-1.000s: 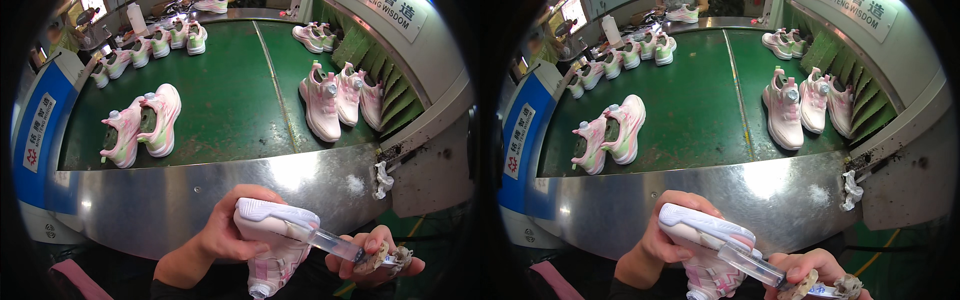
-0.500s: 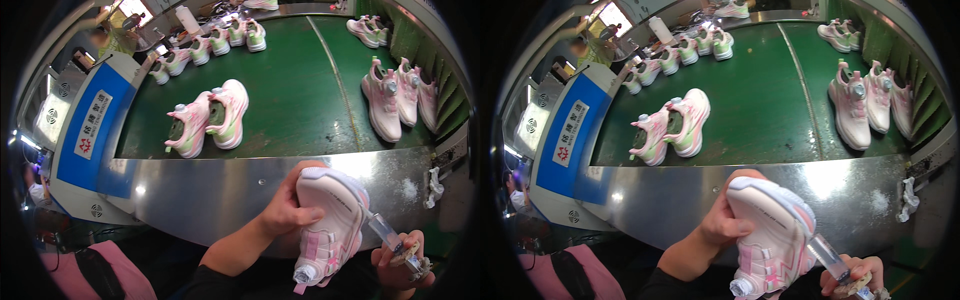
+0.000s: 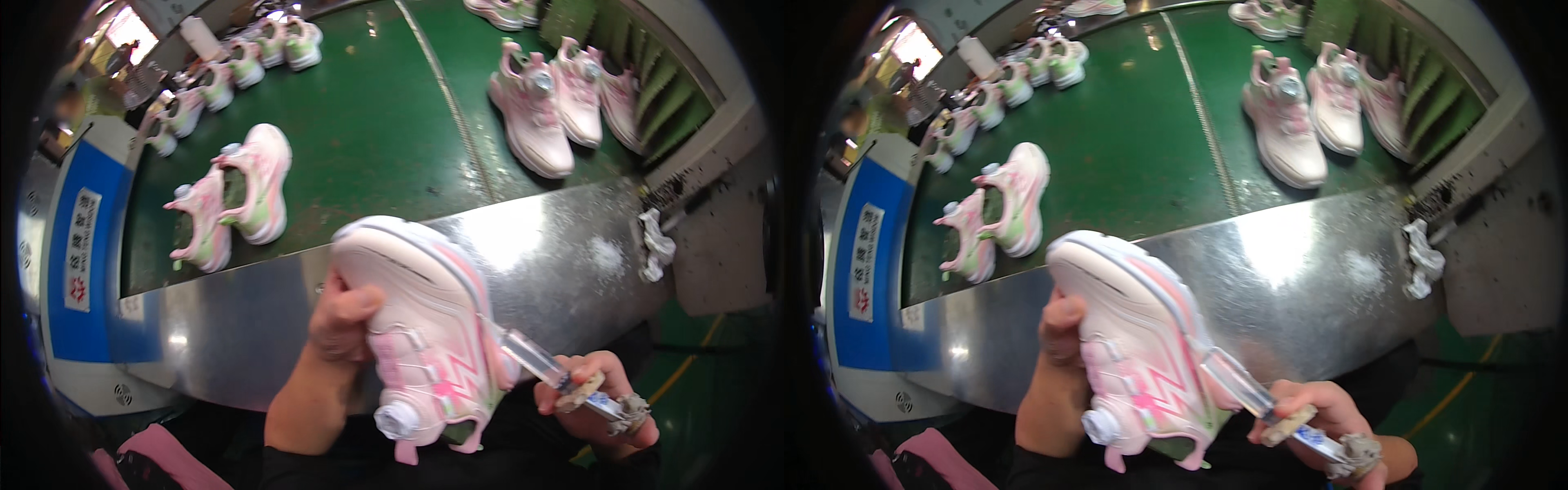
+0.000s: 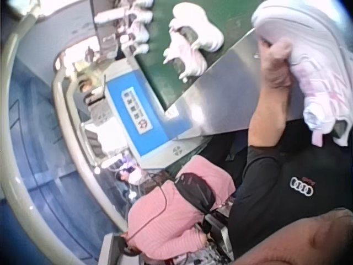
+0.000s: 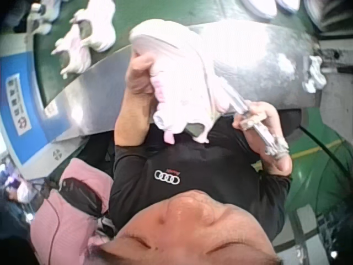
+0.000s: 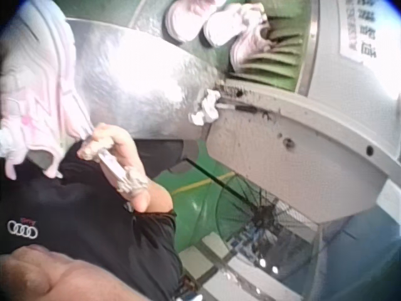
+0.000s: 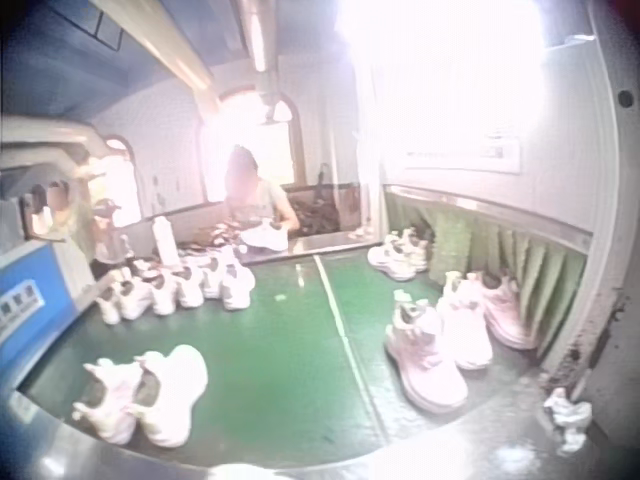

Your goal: The person picks up shoes from a conveyor belt one at a time, applies adhesive along the sole seam using a syringe applicator, and places the shoes back onto the conveyor belt.

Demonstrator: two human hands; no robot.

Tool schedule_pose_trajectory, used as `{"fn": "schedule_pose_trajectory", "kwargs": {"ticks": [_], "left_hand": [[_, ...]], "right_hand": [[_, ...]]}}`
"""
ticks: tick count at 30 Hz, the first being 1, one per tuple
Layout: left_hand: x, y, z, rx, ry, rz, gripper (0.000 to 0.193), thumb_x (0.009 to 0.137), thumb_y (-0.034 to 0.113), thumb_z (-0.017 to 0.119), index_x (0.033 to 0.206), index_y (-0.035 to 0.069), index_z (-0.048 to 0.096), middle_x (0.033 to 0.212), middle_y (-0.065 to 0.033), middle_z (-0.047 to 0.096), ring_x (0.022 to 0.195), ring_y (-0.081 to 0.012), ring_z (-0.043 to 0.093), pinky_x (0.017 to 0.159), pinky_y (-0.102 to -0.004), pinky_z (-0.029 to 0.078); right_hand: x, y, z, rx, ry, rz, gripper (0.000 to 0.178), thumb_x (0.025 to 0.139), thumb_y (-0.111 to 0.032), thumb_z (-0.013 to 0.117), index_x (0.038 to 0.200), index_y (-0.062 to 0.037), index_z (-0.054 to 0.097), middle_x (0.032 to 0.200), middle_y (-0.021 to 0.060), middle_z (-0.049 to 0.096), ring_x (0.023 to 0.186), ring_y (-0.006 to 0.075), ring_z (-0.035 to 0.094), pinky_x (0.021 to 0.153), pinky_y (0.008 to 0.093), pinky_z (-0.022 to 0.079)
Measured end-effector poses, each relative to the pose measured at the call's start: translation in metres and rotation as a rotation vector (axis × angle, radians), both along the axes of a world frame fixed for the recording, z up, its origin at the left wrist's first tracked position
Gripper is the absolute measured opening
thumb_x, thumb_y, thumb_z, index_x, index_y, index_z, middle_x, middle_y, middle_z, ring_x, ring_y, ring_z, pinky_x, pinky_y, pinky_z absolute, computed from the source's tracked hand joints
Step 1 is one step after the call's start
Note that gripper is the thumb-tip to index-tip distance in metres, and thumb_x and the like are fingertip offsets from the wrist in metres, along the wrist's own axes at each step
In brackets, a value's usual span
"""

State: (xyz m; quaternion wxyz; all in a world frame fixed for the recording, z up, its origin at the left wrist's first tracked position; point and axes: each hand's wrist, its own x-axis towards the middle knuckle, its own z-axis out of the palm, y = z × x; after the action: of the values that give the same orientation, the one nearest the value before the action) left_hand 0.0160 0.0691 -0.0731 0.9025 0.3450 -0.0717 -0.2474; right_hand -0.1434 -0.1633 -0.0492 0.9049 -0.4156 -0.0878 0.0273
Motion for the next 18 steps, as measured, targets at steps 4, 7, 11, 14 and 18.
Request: {"fn": "schedule_pose_trajectory", "kwargs": {"ticks": [4,7,11,14,18], "left_hand": [[0.015,-0.025,-0.024,-0.058,0.086,-0.086,0.061,0.071,0.018,0.064,0.125,-0.002,0.046,0.116,-0.0191,0.059,0.101,-0.0293,0.061,0.09,-0.0421,0.05],[0.016,-0.026,-0.024,-0.062,0.12,-0.084,0.061,0.072,0.019,0.064,0.126,-0.003,0.046,0.116,-0.0195,0.058,0.102,-0.0297,0.061,0.09,-0.0421,0.05],[0.019,-0.026,-0.034,-0.056,0.18,-0.074,0.06,0.074,0.021,0.063,0.126,-0.003,0.045,0.117,-0.02,0.058,0.102,-0.0301,0.061,0.09,-0.0421,0.05],[0.011,0.002,-0.015,-0.023,0.162,-0.042,0.059,0.076,0.024,0.062,0.126,-0.004,0.045,0.118,-0.0204,0.058,0.103,-0.0306,0.06,0.091,-0.0418,0.05],[0.022,-0.013,-0.041,-0.086,0.208,-0.138,0.061,0.079,0.03,0.061,0.125,-0.006,0.045,0.117,-0.0203,0.058,0.104,-0.03,0.06,0.091,-0.0408,0.05]], "right_hand": [[-0.01,-0.012,-0.009,-0.054,0.064,-0.026,0.087,0.071,-0.066,0.067,0.124,-0.0015,0.043,0.102,0.0198,0.054,0.094,0.0276,0.053,0.078,0.0341,0.039],[-0.02,-0.014,-0.009,-0.081,0.075,-0.022,0.087,0.071,-0.066,0.066,0.123,-0.0002,0.043,0.102,0.0208,0.054,0.095,0.0271,0.054,0.079,0.0337,0.041],[-0.031,-0.02,-0.008,-0.133,0.08,-0.035,0.087,0.073,-0.068,0.063,0.121,0.0018,0.044,0.101,0.0189,0.057,0.095,0.0262,0.055,0.079,0.0342,0.042],[-0.036,-0.015,0.002,-0.181,0.03,0.04,0.084,0.075,-0.069,0.06,0.12,-0.0005,0.046,0.099,0.0169,0.06,0.094,0.0256,0.055,0.079,0.0334,0.041],[-0.049,-0.026,-0.007,-0.243,0.055,0.023,0.083,0.075,-0.069,0.059,0.12,-0.0012,0.046,0.099,0.0164,0.06,0.094,0.0247,0.055,0.078,0.0326,0.039]]}}
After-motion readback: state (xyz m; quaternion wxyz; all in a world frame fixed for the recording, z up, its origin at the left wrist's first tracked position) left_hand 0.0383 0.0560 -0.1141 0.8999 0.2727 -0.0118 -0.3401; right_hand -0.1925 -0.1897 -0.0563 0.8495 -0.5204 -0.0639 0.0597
